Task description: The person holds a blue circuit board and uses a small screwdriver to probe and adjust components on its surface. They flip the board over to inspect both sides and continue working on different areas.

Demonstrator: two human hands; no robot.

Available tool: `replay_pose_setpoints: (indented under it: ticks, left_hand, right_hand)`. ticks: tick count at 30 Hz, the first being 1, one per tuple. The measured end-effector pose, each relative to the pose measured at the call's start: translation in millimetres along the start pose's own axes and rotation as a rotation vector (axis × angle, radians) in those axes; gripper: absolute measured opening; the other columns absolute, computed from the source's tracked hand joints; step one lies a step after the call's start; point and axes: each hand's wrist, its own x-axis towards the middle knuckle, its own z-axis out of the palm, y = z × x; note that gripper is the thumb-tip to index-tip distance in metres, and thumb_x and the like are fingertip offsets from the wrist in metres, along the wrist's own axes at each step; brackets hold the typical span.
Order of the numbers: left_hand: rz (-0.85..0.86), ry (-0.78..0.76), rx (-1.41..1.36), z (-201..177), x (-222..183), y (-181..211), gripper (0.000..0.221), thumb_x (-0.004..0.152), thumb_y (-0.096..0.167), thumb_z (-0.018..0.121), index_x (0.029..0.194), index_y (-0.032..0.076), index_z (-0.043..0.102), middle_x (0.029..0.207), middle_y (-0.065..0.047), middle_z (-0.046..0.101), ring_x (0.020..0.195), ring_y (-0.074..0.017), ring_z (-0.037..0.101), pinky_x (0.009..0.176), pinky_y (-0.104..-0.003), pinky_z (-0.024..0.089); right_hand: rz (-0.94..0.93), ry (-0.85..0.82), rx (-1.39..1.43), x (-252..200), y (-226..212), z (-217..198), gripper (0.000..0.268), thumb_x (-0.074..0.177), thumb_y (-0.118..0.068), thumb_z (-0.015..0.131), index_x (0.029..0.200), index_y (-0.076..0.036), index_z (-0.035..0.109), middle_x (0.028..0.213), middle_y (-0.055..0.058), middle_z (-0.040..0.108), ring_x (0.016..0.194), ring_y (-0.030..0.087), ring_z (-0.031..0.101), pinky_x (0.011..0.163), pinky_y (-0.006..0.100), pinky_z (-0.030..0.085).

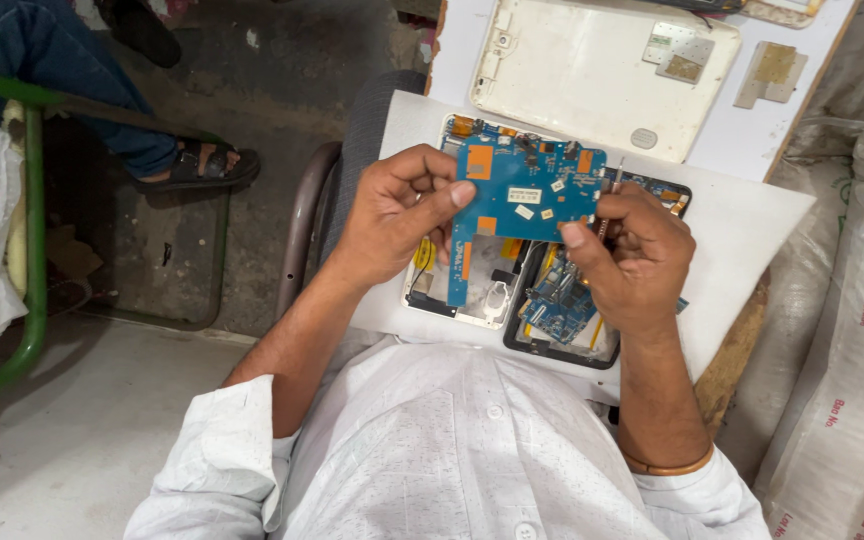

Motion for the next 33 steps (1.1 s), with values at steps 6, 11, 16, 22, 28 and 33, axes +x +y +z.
replay_pose_setpoints:
  ticks: [6, 11, 16, 22, 28, 33]
  left_hand:
    - [-0.09, -0.003, -0.03, -4, 4, 5, 0.022, 0.105, 0.022, 0.063, 0.105, 0.0, 0.066, 0.08, -0.007, 0.071, 0.059, -0.0094, 0.068, 0.05, -0.023, 0.059]
    - [-0.137, 0.001, -0.095, -9, 6, 6, 0.022, 0.107, 0.023, 0.061, 0.103, 0.003, 0.066, 0.077, -0.006, 0.07, 0.055, -0.0096, 0.067, 0.047, -0.022, 0.056]
    - [-0.15, -0.006, -0.1, -11, 6, 4, 0.021, 0.107, 0.023, 0.061, 0.101, 0.003, 0.066, 0.075, -0.005, 0.07, 0.054, -0.0091, 0.066, 0.046, -0.021, 0.055]
    - [-0.134, -0.015, -0.099, -11, 6, 4, 0.022, 0.109, 0.023, 0.06, 0.102, 0.003, 0.067, 0.075, -0.004, 0.069, 0.054, -0.0079, 0.065, 0.046, -0.02, 0.054]
    - [-0.079, 0.082, 0.138, 7, 4, 8, 0.02, 0.102, 0.024, 0.067, 0.102, 0.005, 0.064, 0.077, -0.001, 0.068, 0.055, -0.0018, 0.057, 0.043, -0.018, 0.047]
    - [0.08, 0.163, 0.341, 31, 3, 12, 0.032, 0.091, 0.022, 0.083, 0.104, 0.004, 0.06, 0.085, -0.004, 0.073, 0.071, -0.0047, 0.069, 0.059, -0.021, 0.059]
  right_hand:
    - [0.048, 0.009, 0.052, -3, 0, 1, 0.015, 0.107, -0.01, 0.07, 0.11, 0.004, 0.066, 0.098, 0.007, 0.063, 0.07, 0.006, 0.062, 0.06, 0.018, 0.051]
    - [0.035, -0.002, 0.016, -4, 4, 2, 0.018, 0.108, -0.012, 0.07, 0.112, 0.005, 0.067, 0.094, 0.007, 0.063, 0.07, 0.006, 0.062, 0.06, 0.018, 0.051]
    - [0.003, -0.009, 0.009, -5, 5, 2, 0.021, 0.106, -0.015, 0.073, 0.112, 0.005, 0.067, 0.094, 0.006, 0.064, 0.07, 0.005, 0.062, 0.06, 0.017, 0.049]
    - [-0.057, -0.009, -0.024, -5, 8, -1, 0.027, 0.1, -0.015, 0.081, 0.114, 0.005, 0.068, 0.094, 0.004, 0.063, 0.074, 0.003, 0.053, 0.062, 0.016, 0.042]
    - [0.009, 0.028, -0.041, -7, 4, 3, 0.018, 0.099, -0.009, 0.078, 0.109, 0.003, 0.069, 0.092, 0.003, 0.063, 0.07, 0.002, 0.054, 0.059, 0.018, 0.042]
    - [-0.066, 0.009, -0.167, -6, 1, 4, 0.016, 0.098, -0.005, 0.079, 0.108, 0.003, 0.07, 0.092, 0.003, 0.061, 0.068, 0.002, 0.05, 0.057, 0.017, 0.037]
